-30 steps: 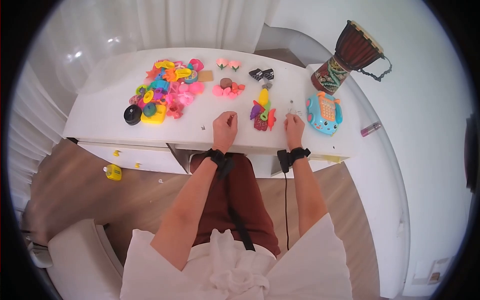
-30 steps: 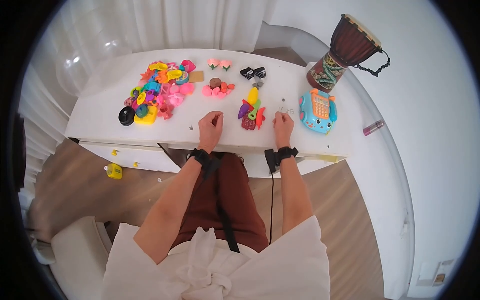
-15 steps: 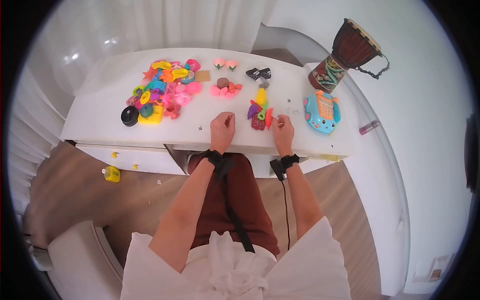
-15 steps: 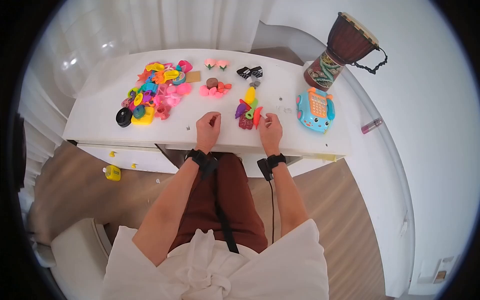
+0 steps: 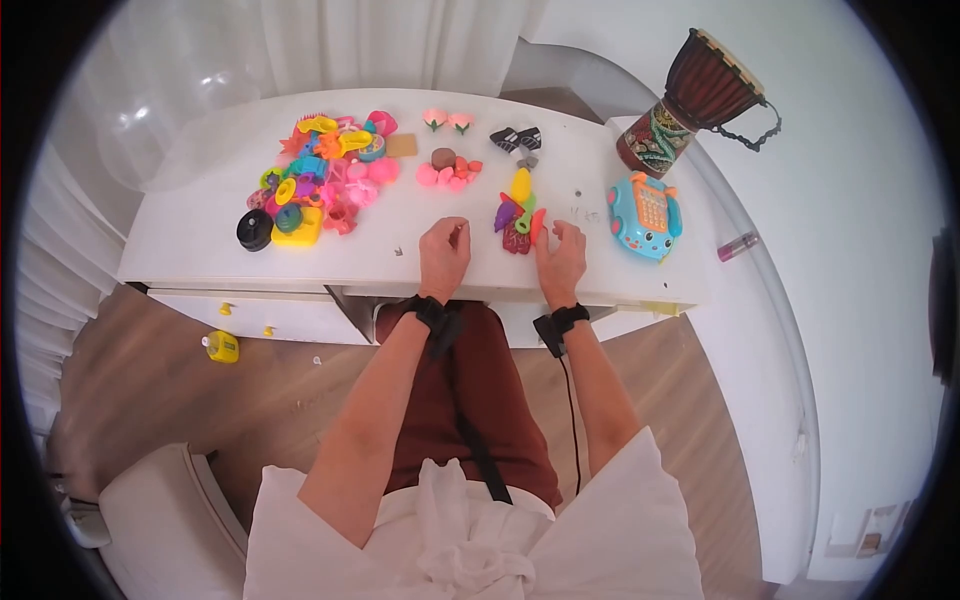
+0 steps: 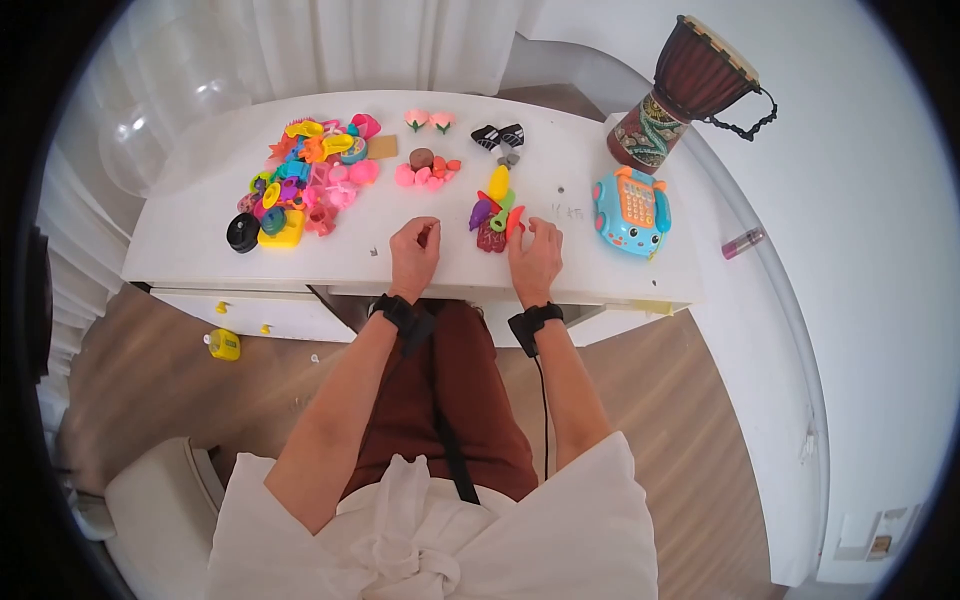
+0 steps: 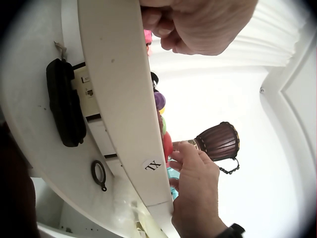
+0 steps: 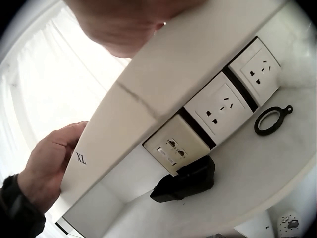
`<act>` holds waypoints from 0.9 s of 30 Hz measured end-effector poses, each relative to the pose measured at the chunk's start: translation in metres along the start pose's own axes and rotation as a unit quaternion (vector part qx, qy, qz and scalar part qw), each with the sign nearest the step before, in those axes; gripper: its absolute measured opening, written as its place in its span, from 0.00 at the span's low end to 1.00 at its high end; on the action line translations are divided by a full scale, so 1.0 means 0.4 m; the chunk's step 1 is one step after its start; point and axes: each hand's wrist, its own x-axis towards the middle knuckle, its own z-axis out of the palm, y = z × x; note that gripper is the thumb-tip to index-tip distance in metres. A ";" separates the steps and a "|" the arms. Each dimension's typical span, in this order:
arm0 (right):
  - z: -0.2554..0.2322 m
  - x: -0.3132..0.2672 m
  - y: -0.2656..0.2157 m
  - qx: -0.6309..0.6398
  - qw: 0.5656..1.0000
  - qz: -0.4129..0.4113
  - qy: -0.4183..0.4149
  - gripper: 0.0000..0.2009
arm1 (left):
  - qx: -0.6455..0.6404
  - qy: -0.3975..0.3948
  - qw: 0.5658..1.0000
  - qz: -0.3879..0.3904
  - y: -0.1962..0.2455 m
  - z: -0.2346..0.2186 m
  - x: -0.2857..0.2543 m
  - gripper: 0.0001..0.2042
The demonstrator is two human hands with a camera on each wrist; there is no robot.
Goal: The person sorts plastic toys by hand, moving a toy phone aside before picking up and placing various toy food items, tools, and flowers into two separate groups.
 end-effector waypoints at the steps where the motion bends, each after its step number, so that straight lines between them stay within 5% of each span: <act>1: -0.001 -0.001 -0.001 -0.004 1.000 0.000 0.001 0.11 | 0.001 0.001 1.000 -0.001 -0.001 0.002 0.001 0.03; 9: 0.009 -0.002 0.009 -0.042 0.997 -0.066 0.019 0.09 | -0.019 0.021 1.000 0.006 -0.012 0.002 -0.005 0.04; 15: 0.018 -0.006 0.007 -0.131 0.990 -0.033 -0.035 0.12 | -0.025 0.019 1.000 0.002 -0.018 0.003 -0.005 0.04; 24: 0.010 -0.010 -0.091 -0.028 0.995 -0.093 0.024 0.08 | -0.022 0.062 0.996 -0.060 -0.029 -0.025 0.025 0.06; 27: 0.036 -0.027 -0.175 0.040 0.991 -0.105 -0.072 0.07 | 0.053 0.044 0.997 -0.035 -0.038 -0.062 0.036 0.07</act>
